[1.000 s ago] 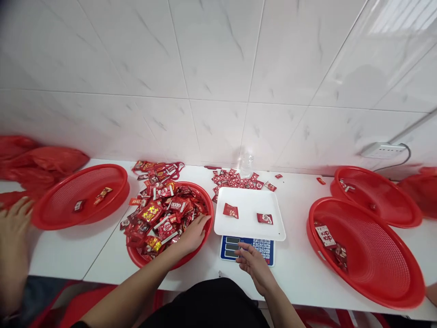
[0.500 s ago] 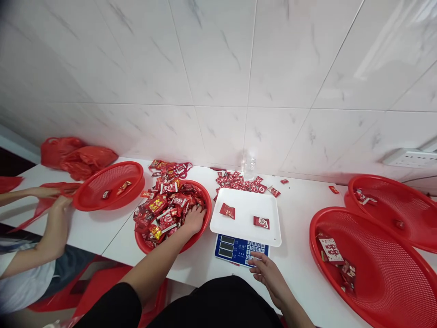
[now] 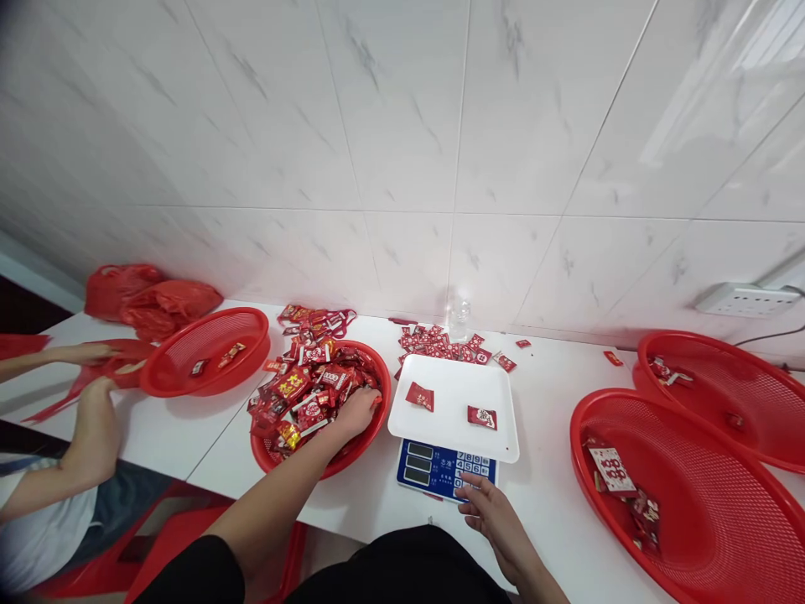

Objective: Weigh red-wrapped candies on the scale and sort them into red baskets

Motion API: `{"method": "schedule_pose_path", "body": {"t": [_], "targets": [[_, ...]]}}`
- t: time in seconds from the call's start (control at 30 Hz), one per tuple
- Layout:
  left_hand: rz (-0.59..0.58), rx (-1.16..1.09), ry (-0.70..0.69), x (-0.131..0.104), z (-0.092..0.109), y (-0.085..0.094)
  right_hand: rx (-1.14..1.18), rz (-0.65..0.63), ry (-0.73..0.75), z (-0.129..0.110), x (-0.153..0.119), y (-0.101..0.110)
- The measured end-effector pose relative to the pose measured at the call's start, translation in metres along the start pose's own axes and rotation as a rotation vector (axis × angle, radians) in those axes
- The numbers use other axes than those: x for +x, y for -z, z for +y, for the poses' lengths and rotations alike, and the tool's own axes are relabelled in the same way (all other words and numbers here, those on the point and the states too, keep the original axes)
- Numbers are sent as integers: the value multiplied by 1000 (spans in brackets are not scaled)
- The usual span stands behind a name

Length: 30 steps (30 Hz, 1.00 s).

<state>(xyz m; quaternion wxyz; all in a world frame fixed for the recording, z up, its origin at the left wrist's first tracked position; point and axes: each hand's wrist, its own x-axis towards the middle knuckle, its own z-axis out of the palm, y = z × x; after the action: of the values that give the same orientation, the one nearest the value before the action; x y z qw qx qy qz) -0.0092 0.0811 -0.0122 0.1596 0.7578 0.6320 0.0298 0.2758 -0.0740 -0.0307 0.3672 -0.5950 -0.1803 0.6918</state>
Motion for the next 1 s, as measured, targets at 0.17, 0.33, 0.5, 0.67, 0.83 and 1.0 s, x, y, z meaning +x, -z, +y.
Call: {"method": "schedule_pose_path", "body": {"t": [0.17, 0.33, 0.5, 0.67, 0.83, 1.0], "targets": [[154, -260, 83, -6, 8, 10, 23, -9, -25, 2, -5, -4], [148, -454, 8, -4, 35, 3, 24, -45, -23, 1, -10, -11], [-130, -777, 69, 0, 71, -26, 38, -64, -16, 2, -14, -9], [-193, -953, 137, 1, 82, -40, 62, -38, -16, 4, -14, 0], [-181, -881, 212, 3, 74, -35, 78, -29, -13, 7, -13, 8], [-196, -783, 8, 3, 73, -44, 64, -31, -9, 4, -9, 11]]}}
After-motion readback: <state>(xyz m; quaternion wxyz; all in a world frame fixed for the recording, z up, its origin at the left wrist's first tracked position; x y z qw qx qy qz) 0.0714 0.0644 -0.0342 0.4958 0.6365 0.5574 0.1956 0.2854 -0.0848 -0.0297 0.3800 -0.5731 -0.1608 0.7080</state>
